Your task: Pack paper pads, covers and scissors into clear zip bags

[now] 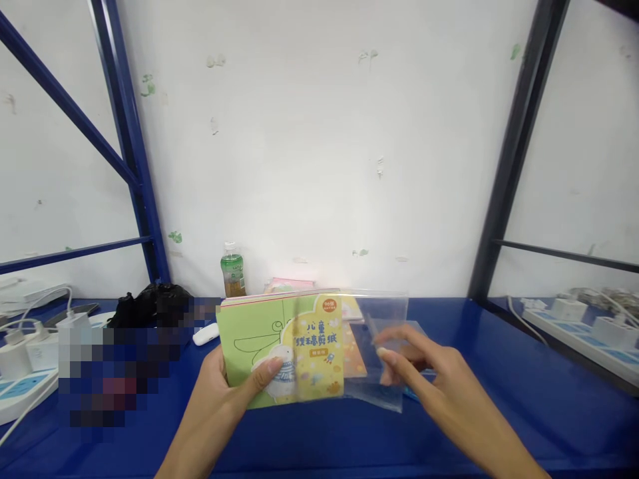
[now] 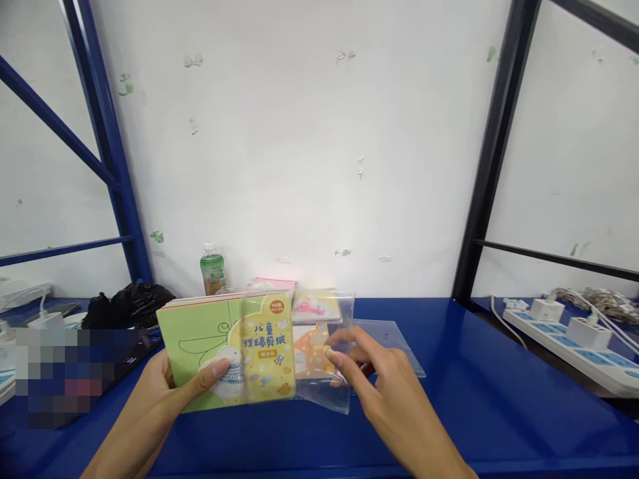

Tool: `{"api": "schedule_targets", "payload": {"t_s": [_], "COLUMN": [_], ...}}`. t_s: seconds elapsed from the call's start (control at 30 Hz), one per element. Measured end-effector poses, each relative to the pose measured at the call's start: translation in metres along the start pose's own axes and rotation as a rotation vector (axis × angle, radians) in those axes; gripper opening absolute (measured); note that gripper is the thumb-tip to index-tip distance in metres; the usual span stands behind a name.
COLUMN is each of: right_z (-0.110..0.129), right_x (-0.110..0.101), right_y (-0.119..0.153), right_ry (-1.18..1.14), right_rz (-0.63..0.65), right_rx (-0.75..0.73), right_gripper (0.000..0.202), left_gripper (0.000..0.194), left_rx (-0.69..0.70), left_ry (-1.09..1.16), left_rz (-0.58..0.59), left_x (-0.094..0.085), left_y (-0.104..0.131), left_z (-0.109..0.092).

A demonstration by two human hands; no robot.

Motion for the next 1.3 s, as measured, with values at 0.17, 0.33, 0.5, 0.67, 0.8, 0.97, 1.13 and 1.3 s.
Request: {"api": "schedule_targets", "payload": {"t_s": [0.17,0.33,0.5,0.67,0.8,0.97,1.13,1.3], "right_z": [-0.011,0.013,0.031,0.019,-0.002,0.000,0.000,-0.001], "right_x": [0.002,-0.015,0.017,0.047,0.057,0.060,0.064,0.066], "right_y": [-0.001,0.008,0.006,-0.005,-0.011,-0.015,-0.015,-0.014], "right_ry": [0.171,0.509,0.456,0.080,-0.417,-0.910,-0.885,-0.902], "right_rz": [-0.112,-0.471,-0.155,-0.197,-0.215,-0.258,-0.241,-0.242], "right_rx": [-0.098,-0.438,-0.665,-0.443,-0.029,0.073,0.088,0.095], "right_gripper": [0.043,0.073,0.045,0.029,0.032,0.047,0.051,0.052], "left_gripper": [0.055,0.015,0.015,0.054,0.056,0.048,0.044,0.042], "left_rx": [0.167,0.662,1.177,1.184,0.834,0.355,0.328,0.321], "left_ry": [-0.233,-0.553,-0.734,-0.573,-0.353,-0.275,-0.177,-0.164], "left_rz": [-0.149,-0.264,-0.157,-0.637,-0.561,-0.119,-0.196,-0.193], "left_x": [-0.004,-0.003,0.010,0.009,0.004,0.010,0.007,0.005], "left_y": [0.000,0.016,0.038,0.050,0.036,0.007,0.007,0.010], "left_z": [-0.001,-0.014,-0.016,-0.022,-0.025,-0.005,0.003,0.000]}}
Point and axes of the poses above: each hand's wrist, its own y-axis away from the middle knuckle, its own x-axis out of the palm, z = x × y, the point moved 5 cm from there along -y, towards the middle knuckle, and after that the axes turned 14 degrees about -x, right-handed, at the moved point
